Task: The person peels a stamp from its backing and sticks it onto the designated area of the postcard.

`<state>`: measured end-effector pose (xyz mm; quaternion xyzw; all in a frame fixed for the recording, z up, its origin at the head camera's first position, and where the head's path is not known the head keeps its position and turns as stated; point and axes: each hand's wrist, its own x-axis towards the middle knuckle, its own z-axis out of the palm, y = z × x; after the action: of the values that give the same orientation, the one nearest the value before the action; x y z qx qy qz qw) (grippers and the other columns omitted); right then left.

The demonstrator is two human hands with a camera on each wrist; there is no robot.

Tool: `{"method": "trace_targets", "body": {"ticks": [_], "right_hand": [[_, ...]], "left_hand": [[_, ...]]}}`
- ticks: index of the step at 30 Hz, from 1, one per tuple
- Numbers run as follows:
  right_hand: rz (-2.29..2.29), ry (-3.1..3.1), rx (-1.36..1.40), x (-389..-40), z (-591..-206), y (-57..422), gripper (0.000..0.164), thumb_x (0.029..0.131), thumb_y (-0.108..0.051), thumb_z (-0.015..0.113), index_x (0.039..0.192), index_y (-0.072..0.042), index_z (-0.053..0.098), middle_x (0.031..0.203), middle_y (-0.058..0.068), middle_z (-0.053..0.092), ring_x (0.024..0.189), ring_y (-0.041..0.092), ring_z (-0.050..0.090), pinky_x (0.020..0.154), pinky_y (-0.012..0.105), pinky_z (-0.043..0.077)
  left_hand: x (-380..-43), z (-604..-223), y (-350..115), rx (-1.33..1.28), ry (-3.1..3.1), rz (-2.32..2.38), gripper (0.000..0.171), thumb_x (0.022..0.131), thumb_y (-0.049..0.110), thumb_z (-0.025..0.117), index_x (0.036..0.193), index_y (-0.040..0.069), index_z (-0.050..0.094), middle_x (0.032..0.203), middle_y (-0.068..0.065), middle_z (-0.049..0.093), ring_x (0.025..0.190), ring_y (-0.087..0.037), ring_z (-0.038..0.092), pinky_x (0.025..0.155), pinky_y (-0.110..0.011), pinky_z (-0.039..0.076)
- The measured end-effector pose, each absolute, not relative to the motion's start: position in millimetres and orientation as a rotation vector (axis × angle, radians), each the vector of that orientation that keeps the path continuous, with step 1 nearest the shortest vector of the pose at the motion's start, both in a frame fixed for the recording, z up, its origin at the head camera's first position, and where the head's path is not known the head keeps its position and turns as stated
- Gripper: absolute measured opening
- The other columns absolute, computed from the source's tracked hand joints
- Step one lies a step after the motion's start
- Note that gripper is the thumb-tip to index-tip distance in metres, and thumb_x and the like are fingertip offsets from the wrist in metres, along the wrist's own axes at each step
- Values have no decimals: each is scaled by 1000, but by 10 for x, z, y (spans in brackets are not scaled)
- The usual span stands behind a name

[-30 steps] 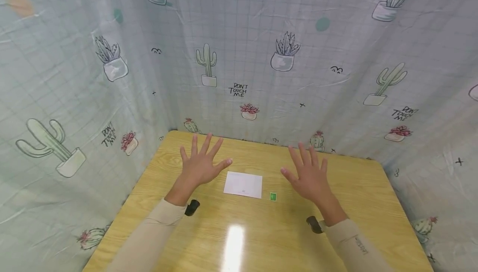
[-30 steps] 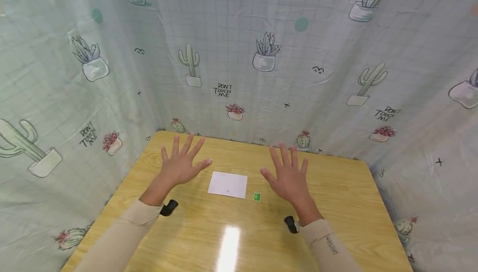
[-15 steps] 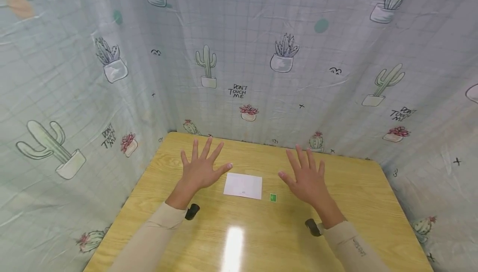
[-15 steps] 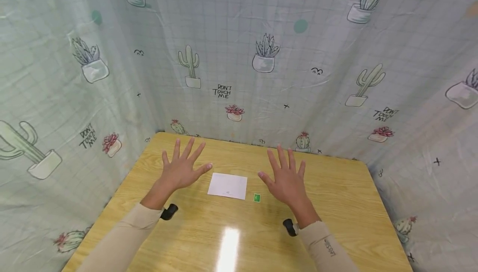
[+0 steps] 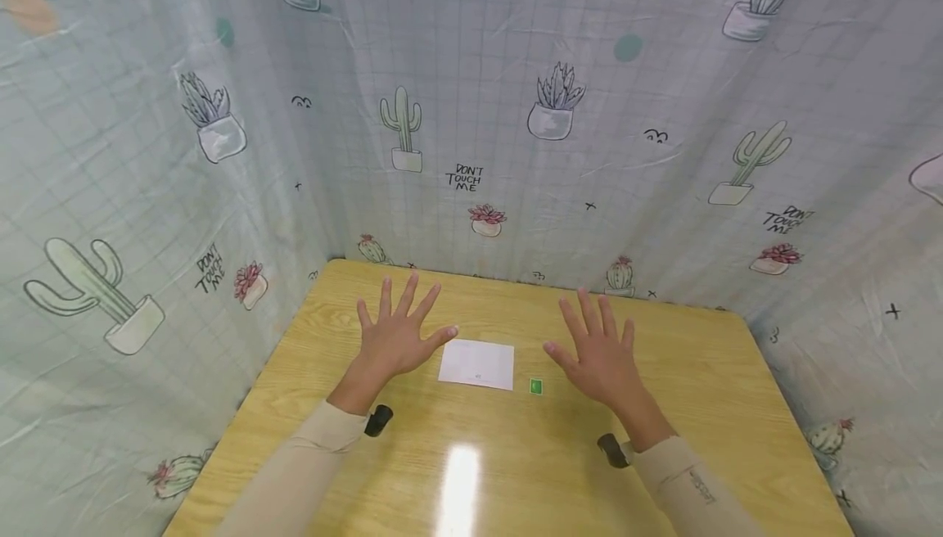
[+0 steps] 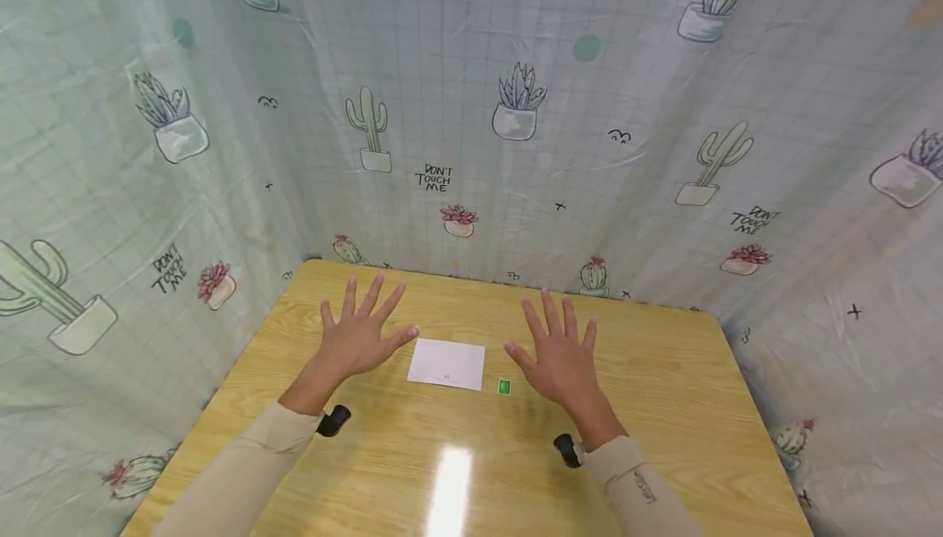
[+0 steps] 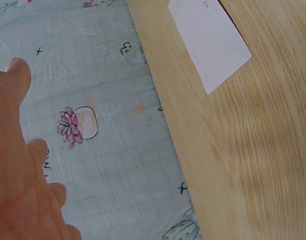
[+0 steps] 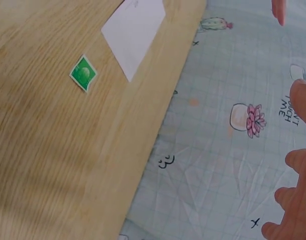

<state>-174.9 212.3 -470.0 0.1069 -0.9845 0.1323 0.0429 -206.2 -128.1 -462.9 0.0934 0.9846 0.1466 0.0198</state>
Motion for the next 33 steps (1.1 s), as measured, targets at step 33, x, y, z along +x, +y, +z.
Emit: {"method": "trace_targets", "body": {"ticks": [33], "right_hand": [[454,-3000,334,-1696,-4943,1961,81,103,-58,53,168,-21,22,177,14,10,162,46,1,118,84,2]], "left_hand": [[-1991,-5093,-1319,286,3083,476,89,94,80,47,167,35,22,178,-5,10,163,-46,-6,117,-85,-3]]}}
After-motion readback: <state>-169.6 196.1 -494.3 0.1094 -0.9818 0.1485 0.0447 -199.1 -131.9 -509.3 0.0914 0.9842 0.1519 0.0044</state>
